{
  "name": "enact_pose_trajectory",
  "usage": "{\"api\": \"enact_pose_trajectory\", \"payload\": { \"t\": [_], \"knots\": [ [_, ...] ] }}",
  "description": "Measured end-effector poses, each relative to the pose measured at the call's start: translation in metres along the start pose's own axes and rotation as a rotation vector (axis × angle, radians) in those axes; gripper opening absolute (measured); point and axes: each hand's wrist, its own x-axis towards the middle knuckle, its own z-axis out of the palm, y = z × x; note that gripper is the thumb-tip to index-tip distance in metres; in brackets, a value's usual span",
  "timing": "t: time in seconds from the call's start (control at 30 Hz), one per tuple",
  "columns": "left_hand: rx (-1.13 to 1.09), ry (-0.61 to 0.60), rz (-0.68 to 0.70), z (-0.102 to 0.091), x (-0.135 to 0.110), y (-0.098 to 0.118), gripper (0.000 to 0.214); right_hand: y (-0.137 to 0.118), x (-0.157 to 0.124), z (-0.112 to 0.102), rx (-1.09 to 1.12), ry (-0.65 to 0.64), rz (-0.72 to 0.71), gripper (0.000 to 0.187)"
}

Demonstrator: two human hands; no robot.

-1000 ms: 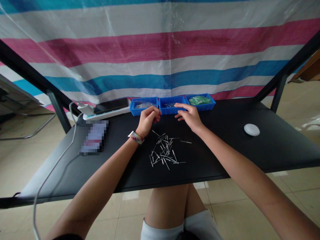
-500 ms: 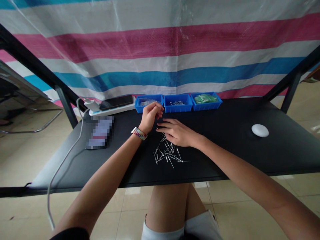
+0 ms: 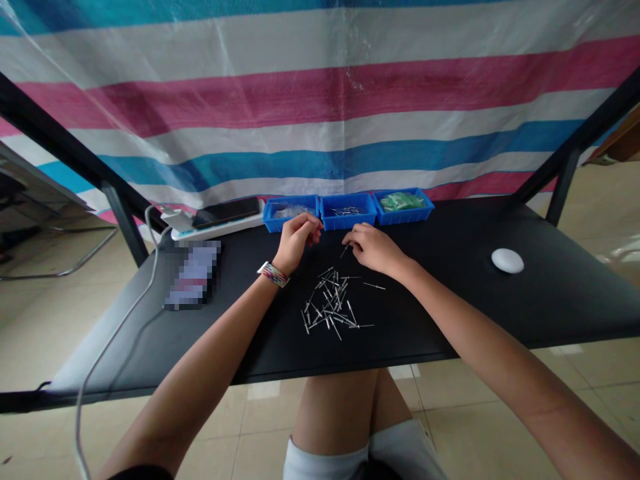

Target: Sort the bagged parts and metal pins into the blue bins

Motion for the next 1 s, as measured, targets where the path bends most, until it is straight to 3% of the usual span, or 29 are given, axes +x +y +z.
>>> {"api": "enact_pose_trajectory", "payload": {
  "t": [0.17,0.3,0.47,0.57,0.77,0.9,1.0],
  "knots": [
    [0.006,0.001,-0.006,0.0,0.0,0.0,0.019,0.004,-0.001,-0.006,-0.027,0.001,0.03,0.015],
    [0.039,-0.017,-0.002,0.002,-0.001,0.001,0.02,0.004,0.0,-0.006,0.005,0.022,0.059,0.013],
    [0.376,-0.065,0.077,0.001,-0.003,0.002,0.02,0.004,0.004,-0.002,0.244,0.152,0.095,0.012],
    [0.543,-0.154,0.077,0.0,-0.003,0.004,0.034,0.003,0.007,-0.002,0.372,0.249,0.08,0.011],
    [0.375,-0.297,0.01,0.002,-0.003,0.006,0.04,-0.002,0.007,-0.006,0.422,0.336,0.053,0.011],
    [0.271,-0.295,0.024,0.005,-0.004,0.006,0.035,-0.007,0.007,-0.007,0.398,0.346,0.048,0.012],
    [0.212,-0.27,0.056,0.007,-0.004,0.006,0.032,-0.009,0.008,-0.006,0.511,0.34,0.092,0.009]
  ]
}}
